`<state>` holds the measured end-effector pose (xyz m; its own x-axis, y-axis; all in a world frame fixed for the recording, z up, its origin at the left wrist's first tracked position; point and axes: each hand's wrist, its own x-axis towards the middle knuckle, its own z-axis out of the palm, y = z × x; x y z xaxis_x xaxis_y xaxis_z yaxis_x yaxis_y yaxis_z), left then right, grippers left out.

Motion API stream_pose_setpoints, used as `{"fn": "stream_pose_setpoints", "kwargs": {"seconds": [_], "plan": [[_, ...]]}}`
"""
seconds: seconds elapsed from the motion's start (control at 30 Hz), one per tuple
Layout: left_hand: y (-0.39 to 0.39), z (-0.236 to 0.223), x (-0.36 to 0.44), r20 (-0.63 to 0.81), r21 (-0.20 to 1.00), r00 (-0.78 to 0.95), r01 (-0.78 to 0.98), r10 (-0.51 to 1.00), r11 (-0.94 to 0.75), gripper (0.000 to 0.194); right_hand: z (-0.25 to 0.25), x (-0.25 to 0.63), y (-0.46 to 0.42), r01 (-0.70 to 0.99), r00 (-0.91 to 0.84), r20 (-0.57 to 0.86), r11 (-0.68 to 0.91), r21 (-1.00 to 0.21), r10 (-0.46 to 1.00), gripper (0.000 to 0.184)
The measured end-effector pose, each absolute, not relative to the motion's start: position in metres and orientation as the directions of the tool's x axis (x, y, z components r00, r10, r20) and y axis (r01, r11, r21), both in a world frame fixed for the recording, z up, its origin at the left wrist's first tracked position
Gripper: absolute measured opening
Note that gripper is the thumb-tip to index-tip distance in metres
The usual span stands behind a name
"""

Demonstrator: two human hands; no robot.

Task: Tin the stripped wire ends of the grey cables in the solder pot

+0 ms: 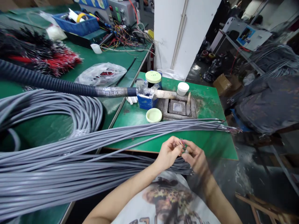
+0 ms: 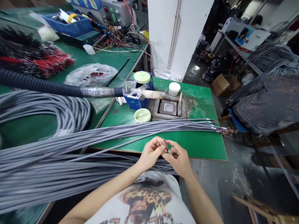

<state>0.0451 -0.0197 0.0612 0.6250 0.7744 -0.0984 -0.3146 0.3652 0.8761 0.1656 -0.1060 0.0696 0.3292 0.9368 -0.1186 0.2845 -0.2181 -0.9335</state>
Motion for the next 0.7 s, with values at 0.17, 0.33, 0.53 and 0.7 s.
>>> {"fn": "stream_pose_setpoints", "kwargs": {"seconds": [0.17,0.33,0.53,0.7], "plan": [[-0.027,0.063,0.049,-0.095,0.849,0.601,-0.368,0.794,0.38,0.015,0.082,0.159,-0.096,0.376,0.437,0.025,-0.158,-0.913,0.899,0.025],[-0.025,0.063,0.049,-0.097,0.83,0.5,-0.436,0.861,0.347,0.013,0.086,0.157,-0.088,0.46,0.418,0.151,-0.065,-0.886,0.896,0.02],[-0.016,0.056,0.041,-0.067,0.801,0.428,-0.516,0.901,0.304,0.012,0.106,0.167,-0.069,0.585,0.269,0.199,0.004,-0.811,0.943,0.021],[0.0,0.047,0.021,0.036,0.94,0.301,-0.335,0.953,0.07,0.009,0.134,0.186,-0.016,0.703,0.199,0.195,-0.002,-0.711,0.96,0.026]]}}
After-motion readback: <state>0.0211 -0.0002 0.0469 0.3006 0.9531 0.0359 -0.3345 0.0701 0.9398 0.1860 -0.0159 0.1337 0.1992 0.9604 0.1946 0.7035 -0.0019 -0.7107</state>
